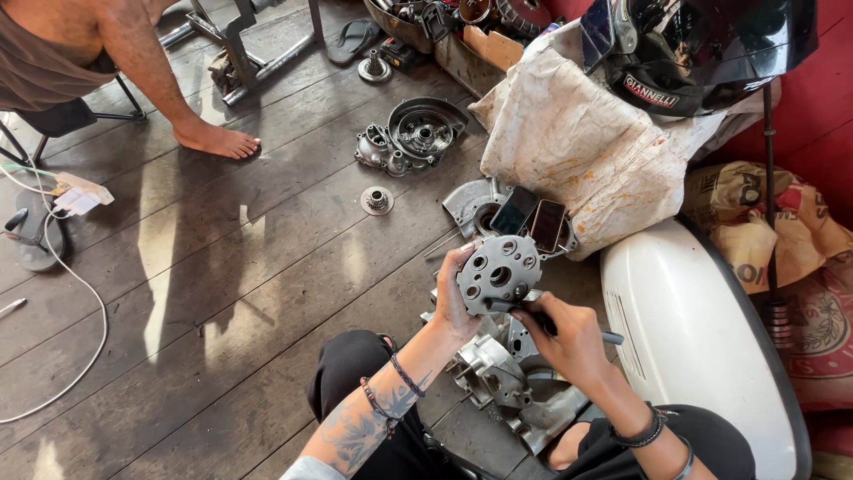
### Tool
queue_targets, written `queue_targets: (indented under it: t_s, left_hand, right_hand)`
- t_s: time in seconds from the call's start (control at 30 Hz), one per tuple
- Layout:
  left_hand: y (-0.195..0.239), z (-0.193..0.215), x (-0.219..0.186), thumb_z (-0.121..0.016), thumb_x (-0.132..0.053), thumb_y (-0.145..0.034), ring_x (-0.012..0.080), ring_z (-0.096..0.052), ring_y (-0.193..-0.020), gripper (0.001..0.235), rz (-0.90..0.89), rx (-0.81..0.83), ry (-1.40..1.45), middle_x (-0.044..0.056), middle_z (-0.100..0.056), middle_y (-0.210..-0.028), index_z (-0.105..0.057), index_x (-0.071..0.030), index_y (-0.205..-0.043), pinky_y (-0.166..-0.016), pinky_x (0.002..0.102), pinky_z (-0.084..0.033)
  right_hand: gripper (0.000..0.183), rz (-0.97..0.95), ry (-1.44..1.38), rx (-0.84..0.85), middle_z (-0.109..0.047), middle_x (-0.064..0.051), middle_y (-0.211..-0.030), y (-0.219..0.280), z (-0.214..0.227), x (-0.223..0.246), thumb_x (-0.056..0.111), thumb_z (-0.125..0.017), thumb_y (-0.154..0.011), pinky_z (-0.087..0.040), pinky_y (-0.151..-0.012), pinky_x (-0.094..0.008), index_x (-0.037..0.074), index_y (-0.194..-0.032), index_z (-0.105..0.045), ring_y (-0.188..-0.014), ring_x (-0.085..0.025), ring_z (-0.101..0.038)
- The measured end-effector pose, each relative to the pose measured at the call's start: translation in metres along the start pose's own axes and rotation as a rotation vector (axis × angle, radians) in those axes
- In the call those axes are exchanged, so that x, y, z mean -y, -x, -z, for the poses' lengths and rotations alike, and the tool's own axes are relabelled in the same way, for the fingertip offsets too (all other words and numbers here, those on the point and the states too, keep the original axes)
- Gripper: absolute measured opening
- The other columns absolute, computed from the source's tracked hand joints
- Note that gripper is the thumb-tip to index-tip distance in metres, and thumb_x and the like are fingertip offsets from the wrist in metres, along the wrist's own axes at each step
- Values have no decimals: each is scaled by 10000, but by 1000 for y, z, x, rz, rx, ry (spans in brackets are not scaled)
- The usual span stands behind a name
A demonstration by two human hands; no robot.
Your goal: Filing and inspecting the slots of a motorcycle clutch hub using a small hand tool.
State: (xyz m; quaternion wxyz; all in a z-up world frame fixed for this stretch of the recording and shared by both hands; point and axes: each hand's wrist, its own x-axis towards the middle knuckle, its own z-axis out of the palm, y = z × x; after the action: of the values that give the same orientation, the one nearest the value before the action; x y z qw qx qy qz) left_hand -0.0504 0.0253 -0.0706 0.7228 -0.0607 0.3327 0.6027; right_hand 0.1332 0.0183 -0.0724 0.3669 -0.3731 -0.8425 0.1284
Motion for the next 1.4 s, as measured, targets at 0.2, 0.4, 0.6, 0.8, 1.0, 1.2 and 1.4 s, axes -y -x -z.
queue_targets:
  t_s: [0.2,0.4,0.6,0.8,1.0,1.2,1.4]
  left_hand:
    - [13,-8,-4,-744,-516,-755,349,-708,-800,428,15,-5,-4,155,-767,-974,-777,-153,-980,-686,415,-565]
    - [10,-3,-5,-735,-522,-763,346,-700,-892,474,27,26,-6,161,-753,-1050,-766,-144,-1047,-790,427,-572]
    - [-7,7,0,-653,-487,-789,277,-684,-846,354,17,138,-23,89,-744,-960,-683,-201,-994,-619,367,-532]
    - [-11,8,0,-765,-568,-763,325,-703,-871,469,12,52,-34,129,-756,-1026,-764,-187,-1036,-731,424,-568]
    - [-4,4,3,-755,-582,-743,343,-688,-929,509,13,6,-34,129,-750,-1080,-769,-192,-1070,-805,443,-564]
    - [-6,7,7,-776,-565,-731,345,-686,-916,531,9,0,-38,138,-751,-1075,-772,-166,-1081,-791,454,-561]
    - [-26,16,13,-771,-522,-758,342,-698,-925,526,-20,52,-59,122,-742,-1082,-776,-199,-1173,-805,438,-573]
  right_hand:
    - [217,-20,26,-94,-667,-116,-633,-7,12,-15,155,-839,-842,-559,-545,-336,111,-822,-628,-591,-334,-700]
    - [185,-8,-16,-51,-691,-127,-637,-10,13,0,122,-831,-830,-569,-519,-371,90,-826,-649,-597,-355,-713]
    - [252,-16,111,20,-578,-22,-637,3,10,-12,271,-725,-956,-380,-504,-313,94,-877,-564,-505,-133,-523]
    - [182,-22,-9,-50,-664,-119,-619,-10,12,-12,111,-825,-872,-520,-494,-315,95,-837,-647,-566,-336,-685]
    - [177,-8,7,-81,-612,-115,-552,-9,10,-8,103,-813,-868,-475,-443,-298,102,-821,-642,-477,-316,-637]
    - [166,-24,-23,-83,-616,-138,-555,-9,11,-9,81,-821,-852,-460,-425,-306,85,-832,-657,-471,-326,-642]
    - [208,-2,46,-107,-610,-56,-524,1,5,-13,224,-832,-830,-484,-475,-273,127,-814,-649,-457,-236,-634]
